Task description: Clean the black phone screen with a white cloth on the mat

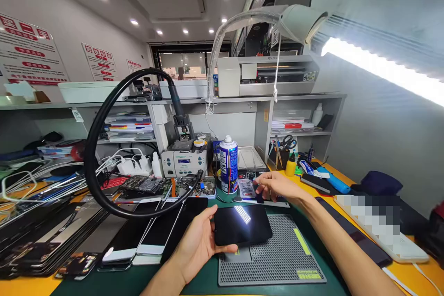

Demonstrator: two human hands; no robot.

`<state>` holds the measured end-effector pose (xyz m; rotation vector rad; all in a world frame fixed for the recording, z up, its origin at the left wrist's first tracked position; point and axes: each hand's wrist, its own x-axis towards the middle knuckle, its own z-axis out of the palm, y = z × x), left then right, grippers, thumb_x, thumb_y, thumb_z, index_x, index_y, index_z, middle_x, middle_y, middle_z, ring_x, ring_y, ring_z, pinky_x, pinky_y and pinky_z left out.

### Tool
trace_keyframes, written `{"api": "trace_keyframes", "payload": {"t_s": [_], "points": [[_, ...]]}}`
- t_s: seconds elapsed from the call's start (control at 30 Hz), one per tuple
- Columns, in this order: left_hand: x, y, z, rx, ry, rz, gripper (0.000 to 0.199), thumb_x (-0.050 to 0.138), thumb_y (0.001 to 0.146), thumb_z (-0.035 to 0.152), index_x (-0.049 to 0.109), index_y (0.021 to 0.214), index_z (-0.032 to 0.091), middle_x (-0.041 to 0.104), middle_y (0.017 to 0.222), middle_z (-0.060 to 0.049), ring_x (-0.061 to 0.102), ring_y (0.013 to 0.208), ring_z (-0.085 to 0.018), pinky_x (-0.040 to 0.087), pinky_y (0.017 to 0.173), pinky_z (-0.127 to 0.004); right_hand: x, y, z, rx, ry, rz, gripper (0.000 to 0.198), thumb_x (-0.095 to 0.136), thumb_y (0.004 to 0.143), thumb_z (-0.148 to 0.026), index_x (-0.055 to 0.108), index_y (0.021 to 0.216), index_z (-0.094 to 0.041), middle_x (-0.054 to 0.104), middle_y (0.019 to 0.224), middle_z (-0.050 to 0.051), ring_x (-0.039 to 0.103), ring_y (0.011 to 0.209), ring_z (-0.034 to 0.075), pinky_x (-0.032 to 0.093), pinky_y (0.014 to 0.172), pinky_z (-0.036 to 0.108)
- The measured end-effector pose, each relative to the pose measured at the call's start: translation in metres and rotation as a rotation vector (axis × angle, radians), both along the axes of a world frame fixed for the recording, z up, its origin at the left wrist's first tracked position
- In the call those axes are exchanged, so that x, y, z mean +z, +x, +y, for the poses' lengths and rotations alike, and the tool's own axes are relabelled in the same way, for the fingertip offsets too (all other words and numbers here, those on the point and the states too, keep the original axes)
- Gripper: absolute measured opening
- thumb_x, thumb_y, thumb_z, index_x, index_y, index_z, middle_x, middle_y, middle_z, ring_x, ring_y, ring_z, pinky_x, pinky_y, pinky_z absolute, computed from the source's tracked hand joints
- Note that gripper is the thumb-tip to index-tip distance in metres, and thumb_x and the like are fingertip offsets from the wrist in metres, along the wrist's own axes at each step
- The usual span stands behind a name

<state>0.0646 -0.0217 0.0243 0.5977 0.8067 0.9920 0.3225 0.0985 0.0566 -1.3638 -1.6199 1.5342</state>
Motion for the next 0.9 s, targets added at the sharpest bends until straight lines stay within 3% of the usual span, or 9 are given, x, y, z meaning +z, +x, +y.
{"api": "trace_keyframes", "payload": {"t_s": [0.13,0.27,0.37,0.53,0.7,0.77,0.9], "points": [[-0.003,-0.002,0.002,-0.011,0.003,-0.028,0.040,0.052,0.098,0.039,0.065,0.114,0.005,0.073,0.104,-0.018,0.070,0.087,-0.028,0.064,0.068,-0.044,0.003,0.004,-0.013,0.106,0.026,0.013,0.028,0.061,0.100,-0.040,0.064,0.113,-0.015,0.067,0.107,0.006,0.067,0.087,0.019,0.058,0.075,0.037],[-0.004,-0.002,0.003,-0.007,0.032,-0.058,0.039,0.048,0.099,0.038,0.066,0.110,0.006,0.073,0.102,-0.016,0.070,0.087,-0.028,0.063,0.065,-0.044,-0.004,0.003,-0.018,0.249,-0.059,0.067,0.038,0.056,0.101,-0.050,0.067,0.101,-0.014,0.069,0.090,0.004,0.067,0.071,0.016,0.058,0.062,0.031],[-0.001,-0.004,0.002,-0.020,0.073,-0.074,0.040,0.045,0.100,0.037,0.068,0.109,0.006,0.074,0.102,-0.017,0.070,0.083,-0.027,0.062,0.064,-0.042,-0.008,-0.001,-0.022,0.393,-0.186,0.118,0.053,0.054,0.097,-0.059,0.070,0.096,-0.009,0.072,0.085,0.011,0.070,0.069,0.022,0.061,0.055,0.034],[0.000,-0.008,0.001,-0.023,0.178,-0.078,0.041,0.045,0.098,0.036,0.071,0.100,0.005,0.074,0.097,-0.018,0.070,0.079,-0.026,0.061,0.065,-0.041,-0.012,-0.008,-0.031,0.568,-0.342,0.197,0.063,0.052,0.094,-0.065,0.069,0.109,-0.006,0.075,0.085,0.020,0.076,0.072,0.031,0.063,0.055,0.038],[-0.003,-0.013,0.001,-0.017,0.237,-0.031,0.042,0.046,0.097,0.039,0.072,0.096,0.006,0.074,0.094,-0.017,0.070,0.081,-0.027,0.061,0.067,-0.043,-0.019,-0.008,-0.033,0.639,-0.339,0.291,0.070,0.045,0.094,-0.072,0.073,0.101,-0.008,0.076,0.078,0.017,0.077,0.070,0.028,0.062,0.053,0.031],[-0.001,-0.014,-0.001,-0.015,0.256,-0.006,0.041,0.049,0.096,0.041,0.072,0.094,0.007,0.073,0.095,-0.018,0.069,0.082,-0.027,0.060,0.069,-0.045,-0.020,-0.008,-0.035,0.674,-0.310,0.323,0.064,0.052,0.093,-0.070,0.074,0.096,-0.010,0.076,0.077,0.016,0.077,0.068,0.026,0.061,0.052,0.028],[0.006,-0.015,-0.008,-0.010,0.318,0.052,0.040,0.055,0.093,0.042,0.073,0.088,0.007,0.073,0.089,-0.018,0.069,0.076,-0.027,0.060,0.068,-0.046,-0.020,-0.011,-0.040,0.783,-0.249,0.355,0.055,0.066,0.089,-0.061,0.075,0.094,-0.007,0.075,0.099,0.023,0.076,0.069,0.024,0.060,0.052,0.025]]}}
